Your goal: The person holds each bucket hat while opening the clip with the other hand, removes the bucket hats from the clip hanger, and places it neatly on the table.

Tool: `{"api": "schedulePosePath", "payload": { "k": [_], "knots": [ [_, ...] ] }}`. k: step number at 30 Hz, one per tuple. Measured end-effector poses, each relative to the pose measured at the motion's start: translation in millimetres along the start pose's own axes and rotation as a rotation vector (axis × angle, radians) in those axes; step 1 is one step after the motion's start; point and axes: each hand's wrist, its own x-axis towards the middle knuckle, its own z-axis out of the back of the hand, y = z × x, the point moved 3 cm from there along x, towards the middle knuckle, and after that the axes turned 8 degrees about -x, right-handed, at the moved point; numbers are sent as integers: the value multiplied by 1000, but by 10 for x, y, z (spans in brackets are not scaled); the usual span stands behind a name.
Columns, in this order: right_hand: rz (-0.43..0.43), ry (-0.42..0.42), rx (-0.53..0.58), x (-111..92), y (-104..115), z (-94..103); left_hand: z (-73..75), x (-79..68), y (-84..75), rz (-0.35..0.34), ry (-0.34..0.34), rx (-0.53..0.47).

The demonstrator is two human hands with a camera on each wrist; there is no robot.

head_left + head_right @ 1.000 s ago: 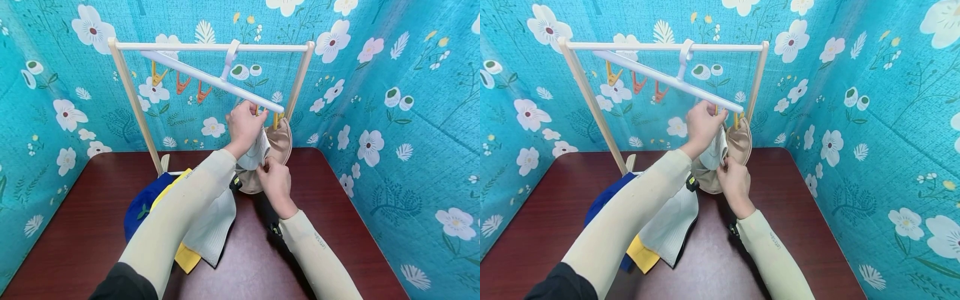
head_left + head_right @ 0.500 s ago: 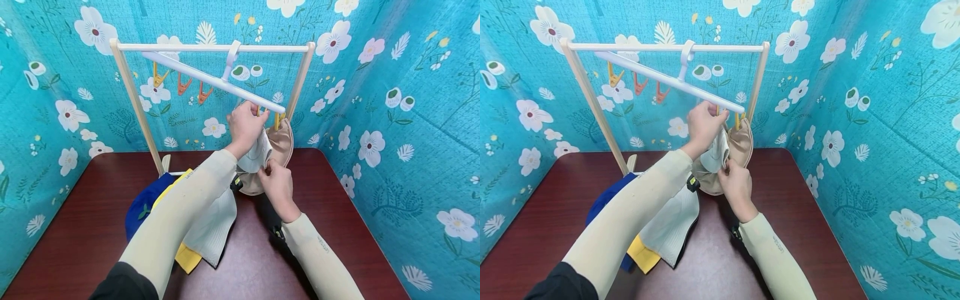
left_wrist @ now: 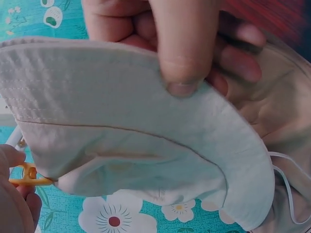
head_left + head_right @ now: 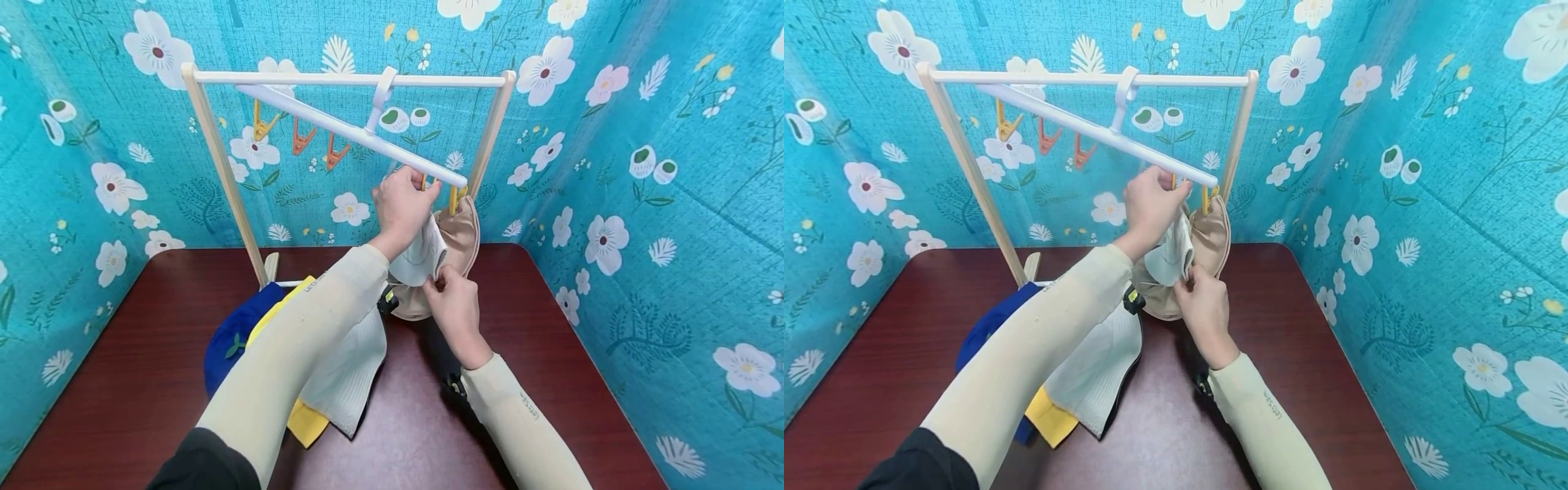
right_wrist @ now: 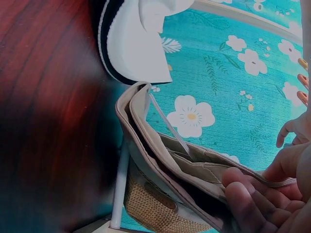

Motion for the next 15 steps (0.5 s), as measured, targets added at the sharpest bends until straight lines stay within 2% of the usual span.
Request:
{"api": "schedulePosePath", "payload": {
  "k": [7, 15],
  "knots": [
    [1, -19, 16, -26, -57, -17, -15, 2, 9, -4, 1, 1],
    [25, -9, 11, 16, -81, 67, -16, 17, 21, 7, 8, -7]
  ]
}}
